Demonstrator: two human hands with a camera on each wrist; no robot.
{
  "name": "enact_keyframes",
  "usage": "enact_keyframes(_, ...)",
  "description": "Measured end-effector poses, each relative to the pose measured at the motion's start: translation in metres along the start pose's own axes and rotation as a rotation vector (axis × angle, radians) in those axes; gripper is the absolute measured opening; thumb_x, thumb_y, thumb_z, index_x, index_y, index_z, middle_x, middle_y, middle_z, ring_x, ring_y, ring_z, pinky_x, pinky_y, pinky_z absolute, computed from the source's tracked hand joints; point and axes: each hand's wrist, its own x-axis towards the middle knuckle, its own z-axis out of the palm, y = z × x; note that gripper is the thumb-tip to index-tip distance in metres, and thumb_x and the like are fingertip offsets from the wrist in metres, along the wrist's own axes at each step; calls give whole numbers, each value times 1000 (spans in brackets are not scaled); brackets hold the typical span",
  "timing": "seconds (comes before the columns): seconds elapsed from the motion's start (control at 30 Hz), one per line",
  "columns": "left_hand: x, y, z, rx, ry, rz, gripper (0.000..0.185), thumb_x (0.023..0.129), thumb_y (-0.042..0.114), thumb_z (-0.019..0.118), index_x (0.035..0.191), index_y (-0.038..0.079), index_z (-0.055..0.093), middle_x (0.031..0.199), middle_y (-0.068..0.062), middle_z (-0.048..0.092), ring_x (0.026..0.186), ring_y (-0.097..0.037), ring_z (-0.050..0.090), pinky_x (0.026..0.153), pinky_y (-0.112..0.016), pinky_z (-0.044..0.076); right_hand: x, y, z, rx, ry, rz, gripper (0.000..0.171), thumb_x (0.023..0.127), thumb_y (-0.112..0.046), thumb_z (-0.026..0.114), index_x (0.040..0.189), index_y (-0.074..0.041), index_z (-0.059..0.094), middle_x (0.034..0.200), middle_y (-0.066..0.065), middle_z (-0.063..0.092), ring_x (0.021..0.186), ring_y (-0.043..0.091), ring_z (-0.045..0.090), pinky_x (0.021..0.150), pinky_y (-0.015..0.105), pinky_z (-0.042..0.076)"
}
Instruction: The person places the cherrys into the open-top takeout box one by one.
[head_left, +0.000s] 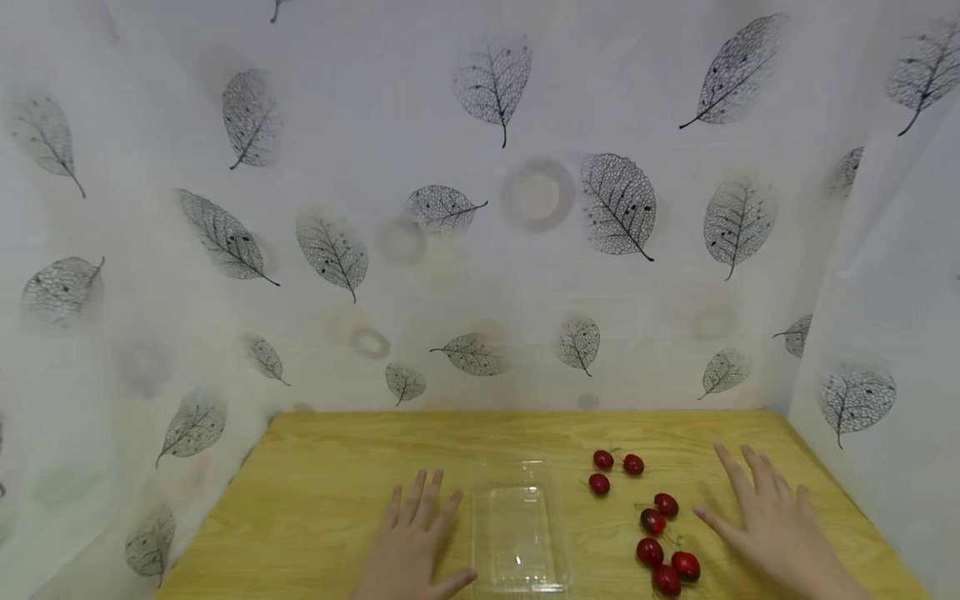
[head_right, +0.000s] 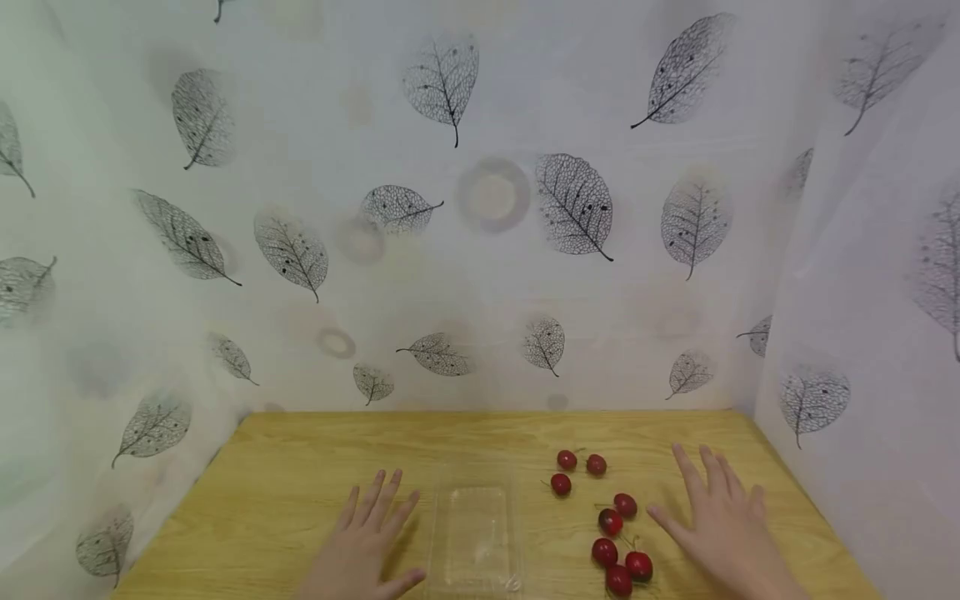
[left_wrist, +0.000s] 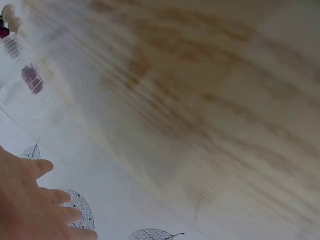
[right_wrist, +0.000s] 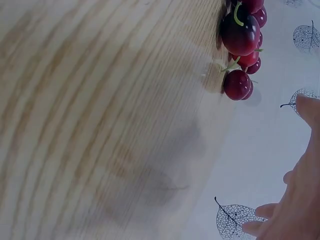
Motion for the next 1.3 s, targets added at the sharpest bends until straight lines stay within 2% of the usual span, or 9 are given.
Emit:
enact_keyframes(0.27,10,4,0,18,1,115,96,92,88,42,155,18,53,167,-16,45,149,-37,51,132,-39,-24,11,-9,1,95,36,-32,95,98,-52,71,166,-4,26,154,45,38,131,71,43,101,91,34)
enact_keyframes(0.43,17,8,-4,-16,-42,158,104,92,89,41,160,11,46,170,-16,39,153,-34,47,131,-35,-24,17,-14,1,167,25,-23,87,100,-48,69,163,-1,32,154,46,39,131,72,43,99,91,35)
enact_keyframes(0.57,24,13,-8,-79,-143,154,112,89,90,47,162,4,41,172,-16,32,157,-33,41,136,-32,-1,23,-14,5,205,21,-24,85,102,-46,68,162,2,33,154,45,40,132,70,42,99,92,34)
enact_keyframes(0.67,27,15,-11,-86,-183,159,115,87,90,50,161,3,41,172,-16,33,158,-31,40,134,-38,18,27,-16,7,234,33,-51,84,101,-43,70,162,1,34,153,43,42,132,68,44,100,90,36)
enact_keyframes(0.73,28,14,-10,-79,-185,173,116,87,91,50,161,3,42,172,-16,35,157,-30,41,134,-39,18,30,-17,9,252,44,-77,83,100,-42,71,162,0,35,152,42,45,132,67,45,100,89,37)
enact_keyframes(0.9,32,12,-11,-105,-229,199,115,88,90,49,161,1,41,170,-17,39,157,-31,42,128,-46,37,37,-20,13,300,35,-110,81,99,-38,73,161,0,37,153,40,45,135,65,45,100,89,38)
enact_keyframes(1.03,36,10,-11,-118,-246,215,115,88,90,49,161,1,40,171,-17,38,157,-31,42,125,-47,43,47,-22,18,366,-1,-105,76,101,-35,71,159,3,39,152,40,47,135,64,46,99,88,40)
enact_keyframes(1.2,38,8,-12,-127,-255,230,117,87,91,50,162,2,41,172,-16,36,159,-30,39,127,-49,40,58,-22,21,523,-56,-84,66,104,-27,66,154,10,43,144,39,53,130,57,54,103,75,49)
enact_keyframes(1.3,40,7,-11,-132,-262,238,118,86,91,51,162,2,40,172,-17,36,159,-30,38,127,-51,41,66,-22,24,616,-91,-65,58,106,-21,64,149,13,46,138,36,58,124,50,61,103,56,58)
